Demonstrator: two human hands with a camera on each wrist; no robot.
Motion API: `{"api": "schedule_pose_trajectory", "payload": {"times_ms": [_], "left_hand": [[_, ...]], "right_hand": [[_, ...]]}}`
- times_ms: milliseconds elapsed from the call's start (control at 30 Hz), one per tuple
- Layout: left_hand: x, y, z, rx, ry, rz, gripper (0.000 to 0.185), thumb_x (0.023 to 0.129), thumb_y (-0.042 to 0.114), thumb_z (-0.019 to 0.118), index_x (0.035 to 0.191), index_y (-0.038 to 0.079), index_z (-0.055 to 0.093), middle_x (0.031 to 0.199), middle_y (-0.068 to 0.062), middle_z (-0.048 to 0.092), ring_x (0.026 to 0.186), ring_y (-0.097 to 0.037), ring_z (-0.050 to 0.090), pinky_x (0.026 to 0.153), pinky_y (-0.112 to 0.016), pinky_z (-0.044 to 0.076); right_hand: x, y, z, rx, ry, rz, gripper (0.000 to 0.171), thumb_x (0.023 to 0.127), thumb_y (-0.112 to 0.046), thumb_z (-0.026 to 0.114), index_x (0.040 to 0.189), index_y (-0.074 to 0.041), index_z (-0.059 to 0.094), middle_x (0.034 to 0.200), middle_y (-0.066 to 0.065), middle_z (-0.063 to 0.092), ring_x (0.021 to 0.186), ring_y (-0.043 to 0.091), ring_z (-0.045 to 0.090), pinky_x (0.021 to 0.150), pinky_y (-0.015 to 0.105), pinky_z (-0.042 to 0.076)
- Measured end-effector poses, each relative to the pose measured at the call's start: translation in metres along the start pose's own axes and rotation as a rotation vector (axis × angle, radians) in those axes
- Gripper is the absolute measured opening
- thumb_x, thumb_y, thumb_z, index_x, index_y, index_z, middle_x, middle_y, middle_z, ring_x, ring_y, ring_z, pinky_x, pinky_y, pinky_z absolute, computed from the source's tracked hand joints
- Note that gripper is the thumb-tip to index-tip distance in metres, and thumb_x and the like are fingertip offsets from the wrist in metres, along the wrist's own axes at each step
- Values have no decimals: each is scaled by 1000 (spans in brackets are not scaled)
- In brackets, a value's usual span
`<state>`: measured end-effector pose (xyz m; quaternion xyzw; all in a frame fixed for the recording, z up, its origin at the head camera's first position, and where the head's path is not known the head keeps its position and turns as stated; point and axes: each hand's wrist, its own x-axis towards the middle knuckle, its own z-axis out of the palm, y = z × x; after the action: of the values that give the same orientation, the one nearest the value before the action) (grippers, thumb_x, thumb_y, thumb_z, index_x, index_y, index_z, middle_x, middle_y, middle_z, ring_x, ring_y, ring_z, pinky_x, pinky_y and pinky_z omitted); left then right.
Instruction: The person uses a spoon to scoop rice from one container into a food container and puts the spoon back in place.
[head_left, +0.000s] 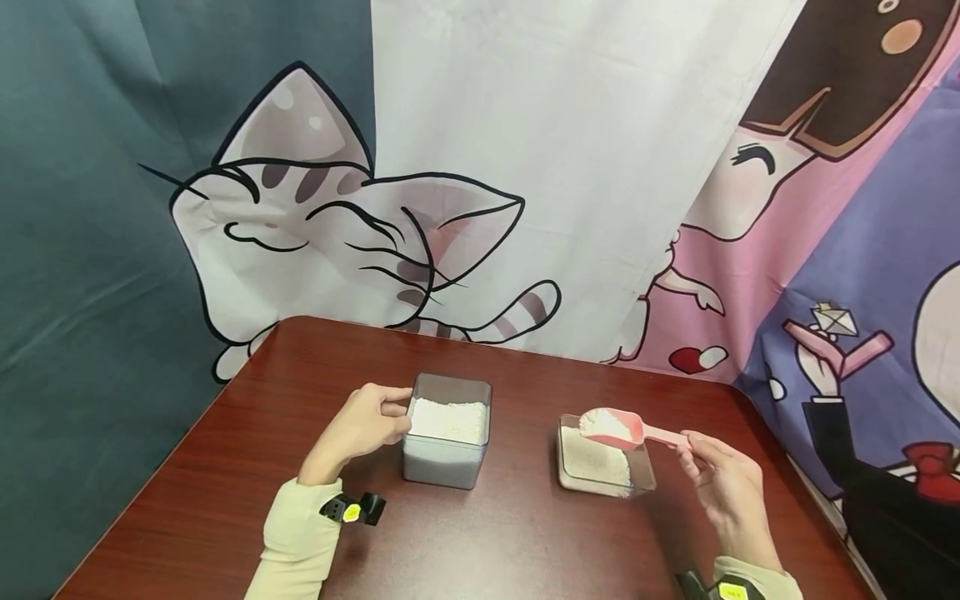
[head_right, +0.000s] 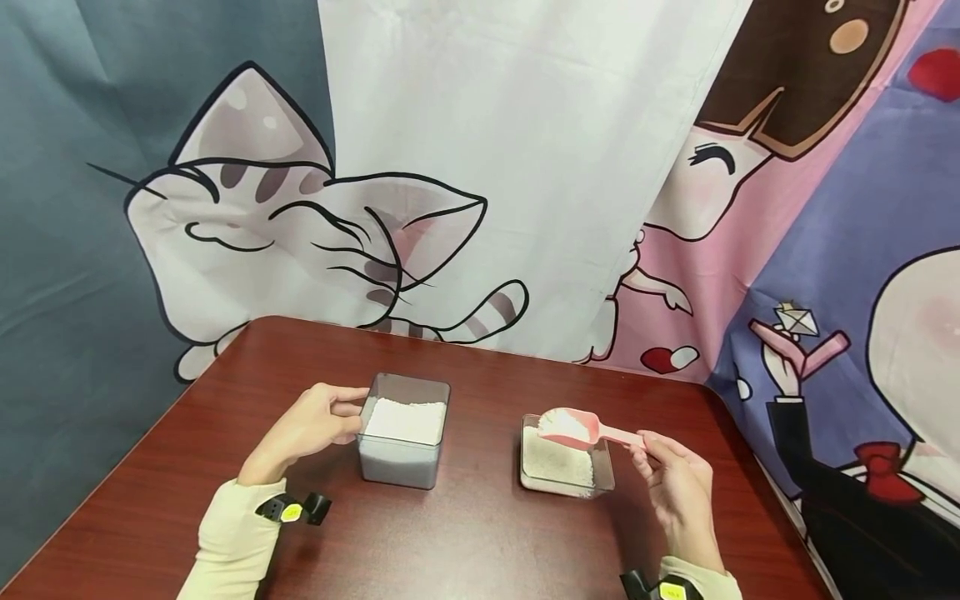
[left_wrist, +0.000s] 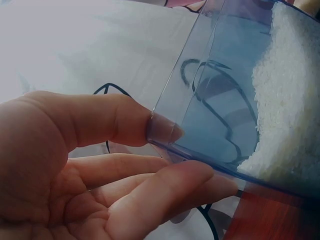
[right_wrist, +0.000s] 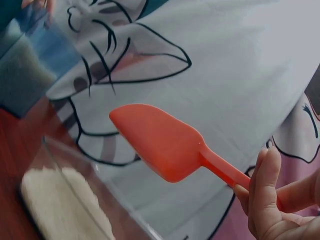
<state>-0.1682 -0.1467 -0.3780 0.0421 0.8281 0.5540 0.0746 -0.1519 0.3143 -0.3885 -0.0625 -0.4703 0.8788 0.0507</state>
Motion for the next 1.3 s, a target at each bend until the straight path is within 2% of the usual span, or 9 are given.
{"api": "schedule_pose_trajectory", "payload": {"times_ms": [500,667,867,967,1167,1300], "left_hand": [[1,-2,0,-1,-2,14,54,73,-1,56,127,-5,51,101,-19,66,66,-12,58,58,-25,47],[0,0,0,7,3,19,55,72,-1,56,126,-5,51,97,-17,66,63,-12,55,56,-24,45],[-1,1,0,-9,-1,17,55,72,-1,56,126,-6,51,102,-21,65,67,-13,59,59,-25,49],[-1,1,0,-10,0,17,54,72,-1,56,126,-6,51,105,-23,64,71,-14,61,61,-27,51],[0,-1,0,-5,2,14,54,73,-1,57,126,-6,51,106,-23,63,72,-14,61,62,-27,51],[0,0,1,0,2,11,54,74,0,57,127,-6,51,106,-22,64,73,-14,62,63,-27,51]], "right_hand": [[-6,-9,-46,-53,34,-16,28,88,11,46,82,4,72,77,11,69,65,16,65,59,22,53],[-7,-10,-53,-57,16,-40,28,88,12,44,83,5,71,78,11,69,66,16,65,59,22,52],[-8,-12,-51,-99,-23,-96,29,88,14,43,83,6,71,78,11,69,65,17,67,58,23,53],[-9,-13,-46,-181,-15,-150,25,88,12,46,83,5,70,76,11,69,61,18,67,57,24,53],[-11,-17,-28,-437,99,-259,12,85,3,57,82,-1,68,72,7,69,56,18,66,54,27,52],[-14,-17,-16,-579,154,-328,6,85,0,60,83,3,65,68,5,68,52,17,65,51,27,51]]}}
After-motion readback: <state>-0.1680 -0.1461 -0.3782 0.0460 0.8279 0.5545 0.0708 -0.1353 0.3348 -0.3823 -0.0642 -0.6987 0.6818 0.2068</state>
